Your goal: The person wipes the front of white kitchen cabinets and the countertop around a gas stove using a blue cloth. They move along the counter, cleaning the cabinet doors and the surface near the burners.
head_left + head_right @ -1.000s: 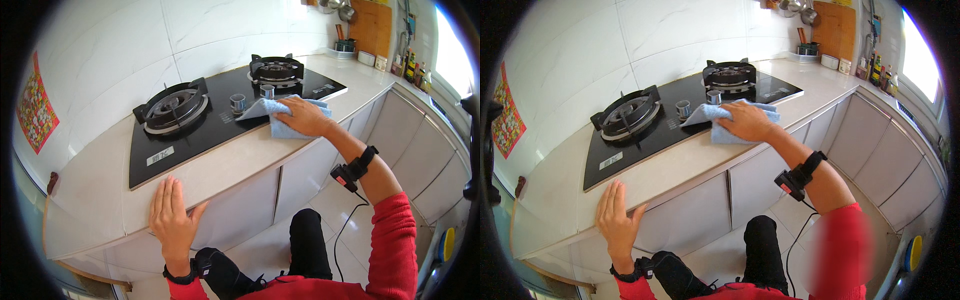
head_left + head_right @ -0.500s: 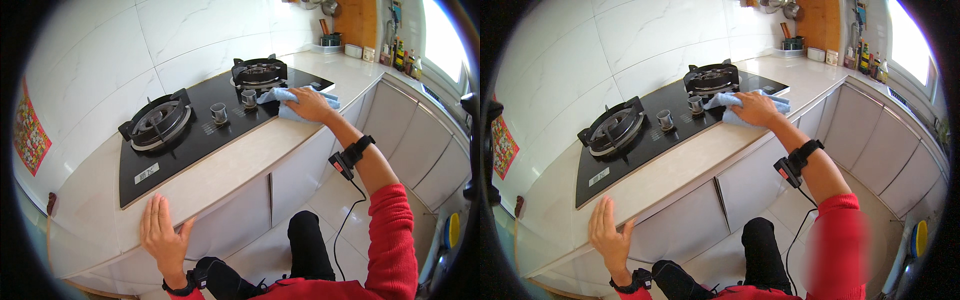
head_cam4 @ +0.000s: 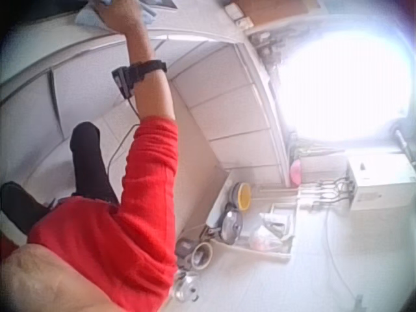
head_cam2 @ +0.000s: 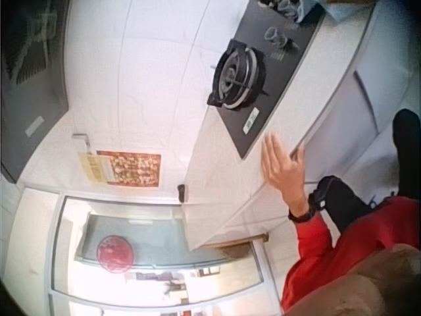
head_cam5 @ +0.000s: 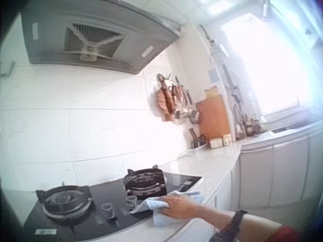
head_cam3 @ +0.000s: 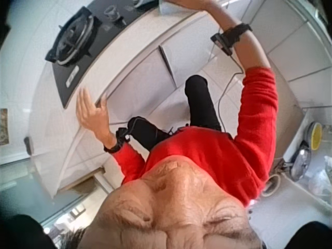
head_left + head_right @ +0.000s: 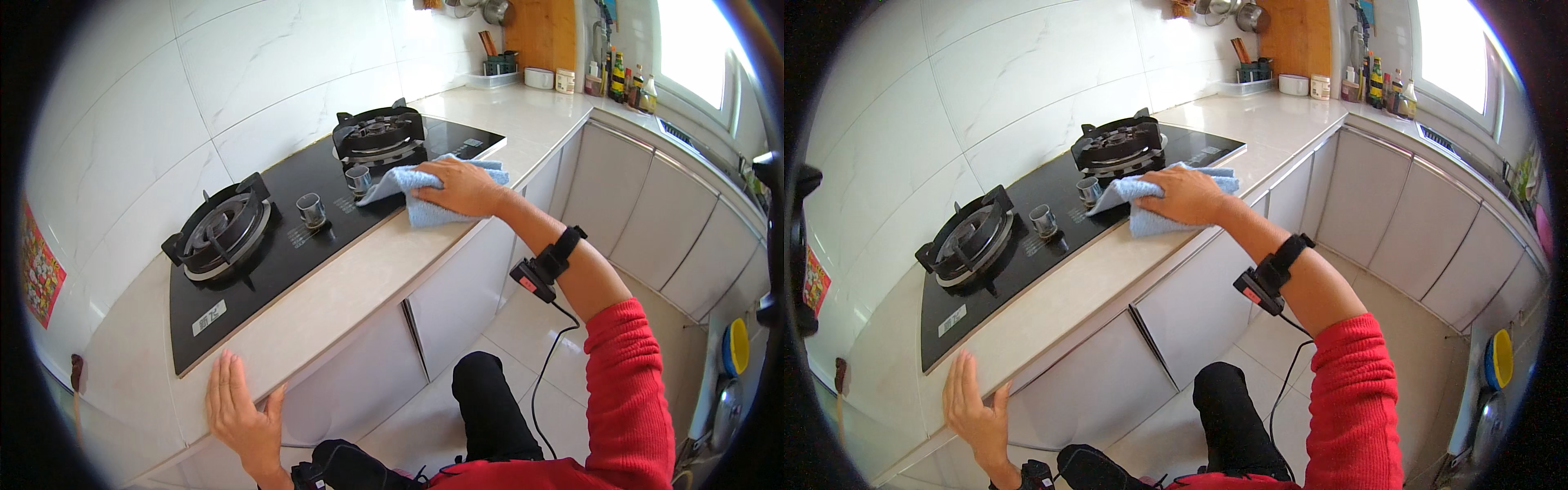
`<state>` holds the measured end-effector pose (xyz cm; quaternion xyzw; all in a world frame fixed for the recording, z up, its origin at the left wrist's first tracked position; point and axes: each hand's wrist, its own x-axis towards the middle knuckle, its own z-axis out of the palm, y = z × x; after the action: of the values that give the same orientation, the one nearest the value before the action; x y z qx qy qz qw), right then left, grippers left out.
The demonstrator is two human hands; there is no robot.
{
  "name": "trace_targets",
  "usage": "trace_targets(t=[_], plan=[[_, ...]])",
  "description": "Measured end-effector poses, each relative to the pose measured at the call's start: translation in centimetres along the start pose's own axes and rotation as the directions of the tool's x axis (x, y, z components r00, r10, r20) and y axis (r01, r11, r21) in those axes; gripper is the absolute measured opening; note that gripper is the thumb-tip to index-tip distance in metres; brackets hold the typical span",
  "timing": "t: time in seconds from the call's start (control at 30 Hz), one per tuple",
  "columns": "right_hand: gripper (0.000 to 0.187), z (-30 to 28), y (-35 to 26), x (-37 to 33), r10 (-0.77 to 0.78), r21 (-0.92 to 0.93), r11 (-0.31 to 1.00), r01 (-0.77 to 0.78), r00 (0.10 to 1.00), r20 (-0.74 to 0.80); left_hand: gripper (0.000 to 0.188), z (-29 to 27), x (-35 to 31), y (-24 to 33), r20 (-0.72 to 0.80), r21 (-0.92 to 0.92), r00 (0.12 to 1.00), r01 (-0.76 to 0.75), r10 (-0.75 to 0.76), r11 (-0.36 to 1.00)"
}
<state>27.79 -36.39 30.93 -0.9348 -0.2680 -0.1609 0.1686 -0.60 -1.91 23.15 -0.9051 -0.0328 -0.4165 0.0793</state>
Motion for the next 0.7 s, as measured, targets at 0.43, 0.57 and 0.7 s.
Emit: trace_targets(t=[0.43,0.57,0.7], plan=[[0.058,-0.6,11.2,4.3,0.359,-0.094,0.922,-0.377,0.919,-0.162,0.065,-0.2,0.2,0.1,0.01,0.018,1.0,-0.004,0.004,1.0],[0.057,-0.3,11.4,4.6,0.399,-0.106,0.901,-0.421,0.899,-0.183,0.065,-0.3,0.2,0.0,0.013,0.007,1.0,-0.007,0.007,1.0],[0.057,-0.4,10.4,3.7,0.36,-0.127,0.916,-0.38,0.92,-0.155,0.07,-0.2,0.2,0.0,0.015,0.038,1.0,-0.006,0.005,0.999]])
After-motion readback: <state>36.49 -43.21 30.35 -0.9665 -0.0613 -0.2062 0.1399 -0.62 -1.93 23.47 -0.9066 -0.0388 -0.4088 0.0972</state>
